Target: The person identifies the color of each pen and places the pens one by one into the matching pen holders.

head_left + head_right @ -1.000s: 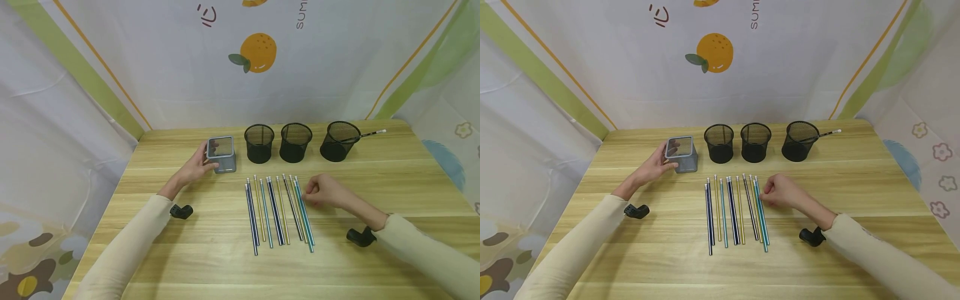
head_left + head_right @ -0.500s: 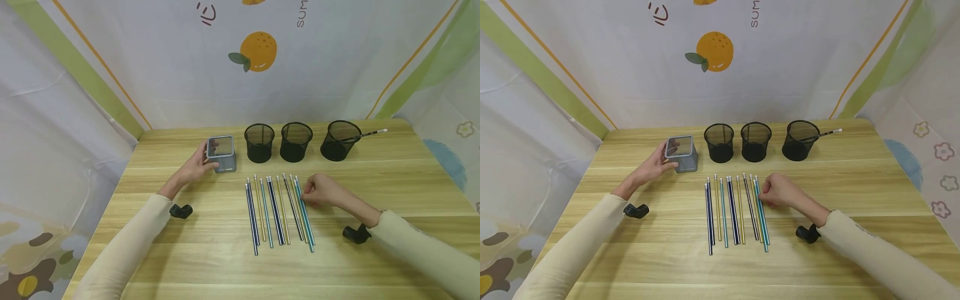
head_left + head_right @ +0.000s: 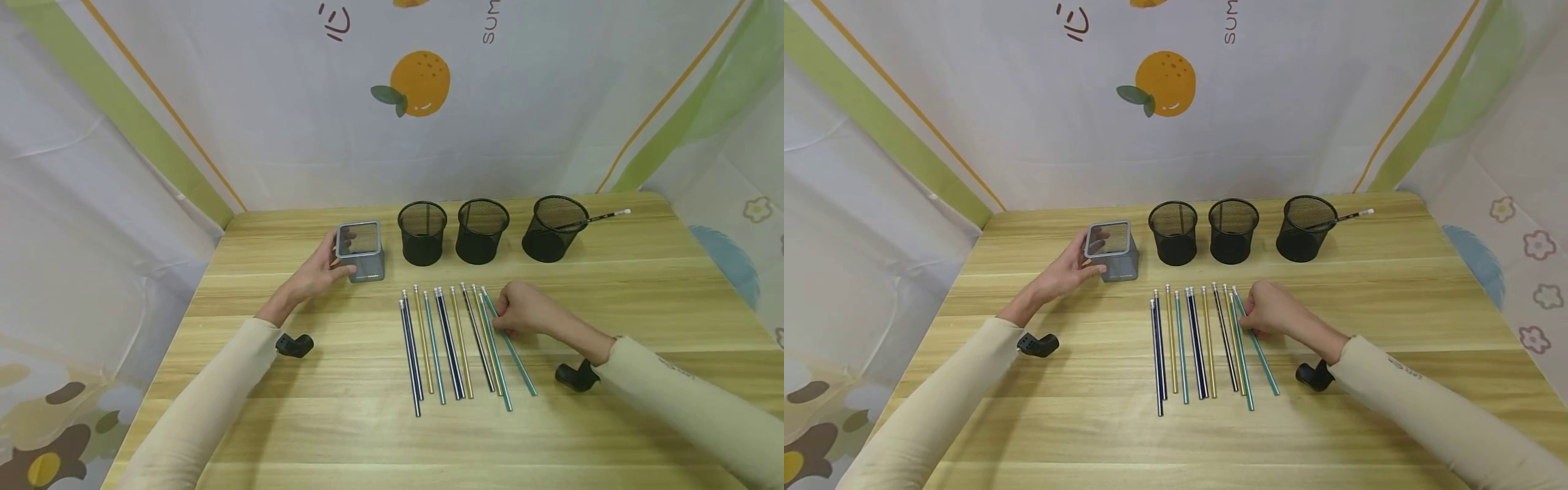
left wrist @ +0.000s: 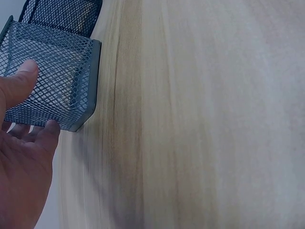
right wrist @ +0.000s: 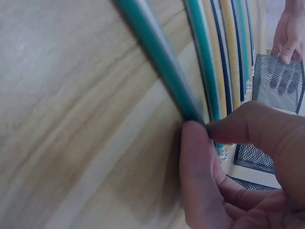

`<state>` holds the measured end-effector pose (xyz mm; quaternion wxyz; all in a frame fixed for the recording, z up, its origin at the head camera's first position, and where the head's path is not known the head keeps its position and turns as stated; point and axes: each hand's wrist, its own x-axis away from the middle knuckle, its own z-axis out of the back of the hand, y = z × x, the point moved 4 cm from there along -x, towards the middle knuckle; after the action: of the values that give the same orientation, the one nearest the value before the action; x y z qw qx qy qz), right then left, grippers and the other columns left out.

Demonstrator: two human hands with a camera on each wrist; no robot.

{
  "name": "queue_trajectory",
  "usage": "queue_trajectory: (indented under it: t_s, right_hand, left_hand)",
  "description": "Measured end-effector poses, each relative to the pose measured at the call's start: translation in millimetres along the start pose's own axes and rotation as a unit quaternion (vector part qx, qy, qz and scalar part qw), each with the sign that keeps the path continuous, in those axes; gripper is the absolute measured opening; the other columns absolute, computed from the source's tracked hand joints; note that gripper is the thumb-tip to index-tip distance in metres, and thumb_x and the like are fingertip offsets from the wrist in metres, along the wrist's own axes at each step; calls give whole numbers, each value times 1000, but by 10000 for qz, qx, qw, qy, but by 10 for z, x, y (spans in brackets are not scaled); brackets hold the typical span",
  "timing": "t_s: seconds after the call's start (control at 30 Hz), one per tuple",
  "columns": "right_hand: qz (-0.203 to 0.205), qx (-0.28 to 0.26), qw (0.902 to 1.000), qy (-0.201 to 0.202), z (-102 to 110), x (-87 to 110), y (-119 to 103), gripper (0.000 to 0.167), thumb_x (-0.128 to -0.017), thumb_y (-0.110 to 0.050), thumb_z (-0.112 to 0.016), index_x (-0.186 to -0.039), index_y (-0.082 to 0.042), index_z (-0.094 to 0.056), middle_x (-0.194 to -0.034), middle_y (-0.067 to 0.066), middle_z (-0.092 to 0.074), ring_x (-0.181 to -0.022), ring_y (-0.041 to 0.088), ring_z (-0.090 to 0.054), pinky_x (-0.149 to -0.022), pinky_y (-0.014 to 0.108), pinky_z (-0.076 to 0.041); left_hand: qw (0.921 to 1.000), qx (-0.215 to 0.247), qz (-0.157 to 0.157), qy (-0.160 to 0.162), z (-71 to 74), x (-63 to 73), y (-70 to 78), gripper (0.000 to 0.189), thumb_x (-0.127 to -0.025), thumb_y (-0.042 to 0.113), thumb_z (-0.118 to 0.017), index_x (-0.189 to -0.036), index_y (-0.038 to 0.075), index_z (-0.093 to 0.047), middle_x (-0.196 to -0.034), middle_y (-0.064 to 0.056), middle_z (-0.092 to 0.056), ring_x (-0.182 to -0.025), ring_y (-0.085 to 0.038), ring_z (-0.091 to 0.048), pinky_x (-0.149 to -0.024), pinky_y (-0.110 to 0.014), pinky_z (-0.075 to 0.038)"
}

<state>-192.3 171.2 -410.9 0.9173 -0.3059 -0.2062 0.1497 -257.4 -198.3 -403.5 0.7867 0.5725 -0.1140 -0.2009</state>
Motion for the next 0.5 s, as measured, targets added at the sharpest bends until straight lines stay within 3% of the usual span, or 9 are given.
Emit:
queue_trajectory:
  t_s: [0.33, 0.5]
  right_hand:
    - [63, 344, 9993, 132, 9, 6, -22, 26, -82, -2, -71, -62, -10, -55, -49, -3, -56, -47, 14, -58, -59, 30, -46]
    - [163, 680, 9973, 205, 7, 7, -49, 40, -76, -3, -67, -50, -18, -42, -42, -9, -42, -42, 10, -39, -50, 26, -31]
  left_hand:
    - [10000, -78, 23, -18, 6, 2, 11, 73, -99, -11, -57, -157, 0, -14, -156, -26, -24, -146, -41, -26, -117, -51, -27]
    - [9999, -95, 32, -16, -2, 10, 20, 73, -99, -10, -57, -156, -1, -14, -156, -26, -24, -146, -41, -25, -117, -51, -27]
